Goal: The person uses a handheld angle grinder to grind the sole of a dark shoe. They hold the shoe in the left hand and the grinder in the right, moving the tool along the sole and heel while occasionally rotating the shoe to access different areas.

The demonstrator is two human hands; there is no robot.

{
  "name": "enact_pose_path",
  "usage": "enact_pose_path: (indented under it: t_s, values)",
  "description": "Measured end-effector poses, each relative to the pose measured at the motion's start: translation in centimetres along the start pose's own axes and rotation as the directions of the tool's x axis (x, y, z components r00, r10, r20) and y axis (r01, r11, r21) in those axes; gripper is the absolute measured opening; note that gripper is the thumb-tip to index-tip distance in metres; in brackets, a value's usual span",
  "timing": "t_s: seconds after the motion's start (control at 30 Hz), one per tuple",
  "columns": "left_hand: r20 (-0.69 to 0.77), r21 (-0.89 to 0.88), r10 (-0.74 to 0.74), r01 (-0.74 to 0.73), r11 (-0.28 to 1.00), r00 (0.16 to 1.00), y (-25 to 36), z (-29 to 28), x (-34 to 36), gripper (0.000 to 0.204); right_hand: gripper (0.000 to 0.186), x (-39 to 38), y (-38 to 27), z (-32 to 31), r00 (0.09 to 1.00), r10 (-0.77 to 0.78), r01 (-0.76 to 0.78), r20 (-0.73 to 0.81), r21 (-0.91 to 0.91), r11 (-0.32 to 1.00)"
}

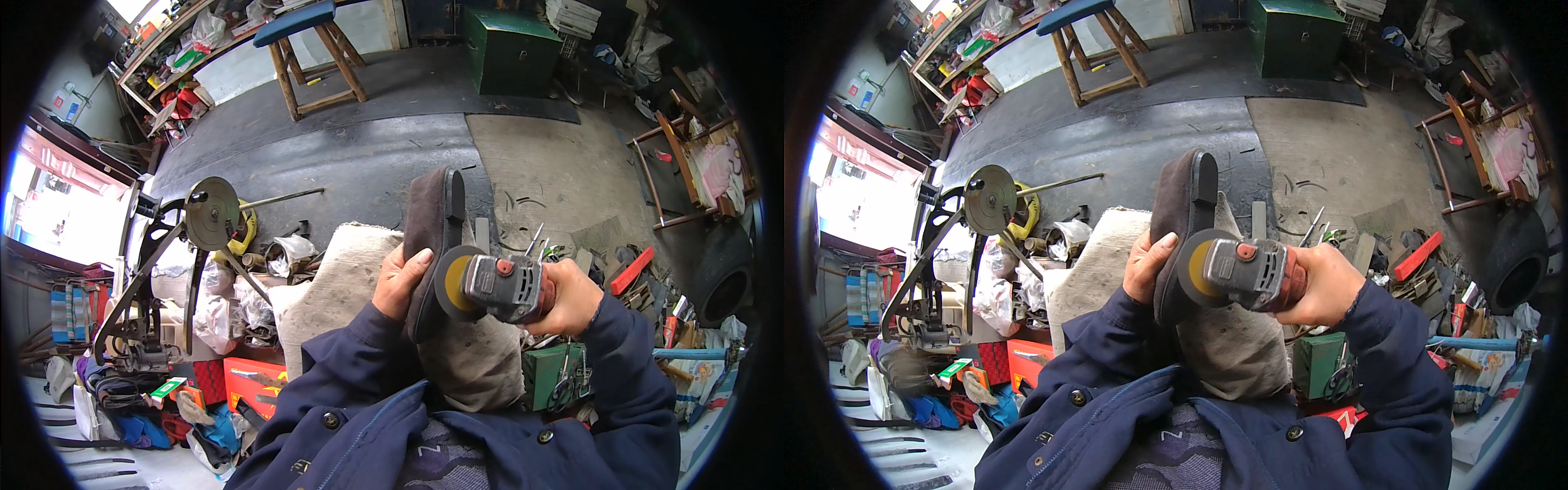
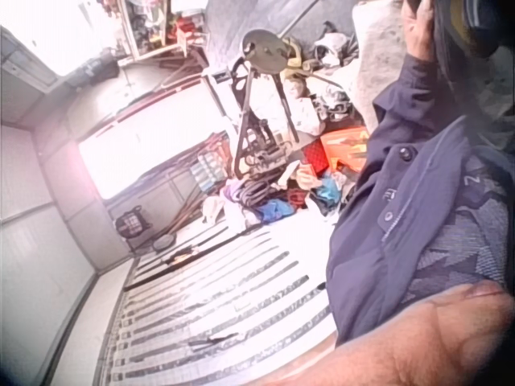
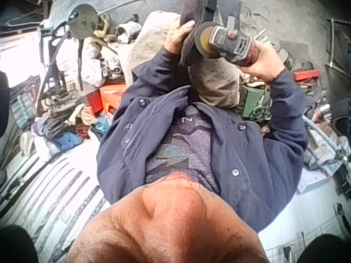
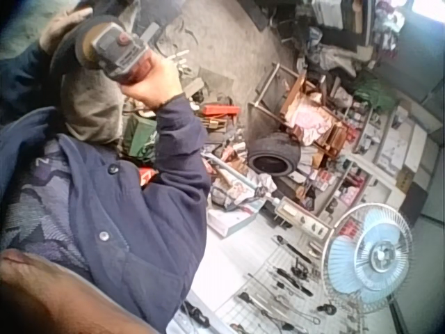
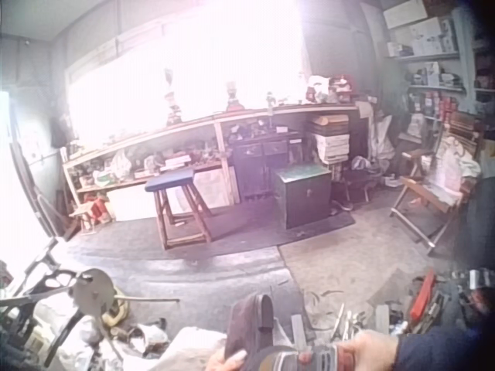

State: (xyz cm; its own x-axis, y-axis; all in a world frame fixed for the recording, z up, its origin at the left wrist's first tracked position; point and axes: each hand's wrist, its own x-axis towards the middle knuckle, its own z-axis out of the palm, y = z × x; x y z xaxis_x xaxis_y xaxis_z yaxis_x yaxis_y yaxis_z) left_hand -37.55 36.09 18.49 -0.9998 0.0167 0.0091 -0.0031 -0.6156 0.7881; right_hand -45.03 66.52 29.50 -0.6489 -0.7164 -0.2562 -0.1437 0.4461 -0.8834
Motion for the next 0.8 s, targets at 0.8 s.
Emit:
enact_pose_path:
  t_s: [0.8]
  values:
    - [0.024,-0.008,-0.007,0.007,1.0,1.0,0.0,-0.7,0.1,0.033,0.046,-0.4,0.7,0.3,0.983,0.183,-0.166,-0.028,0.311,0.936]
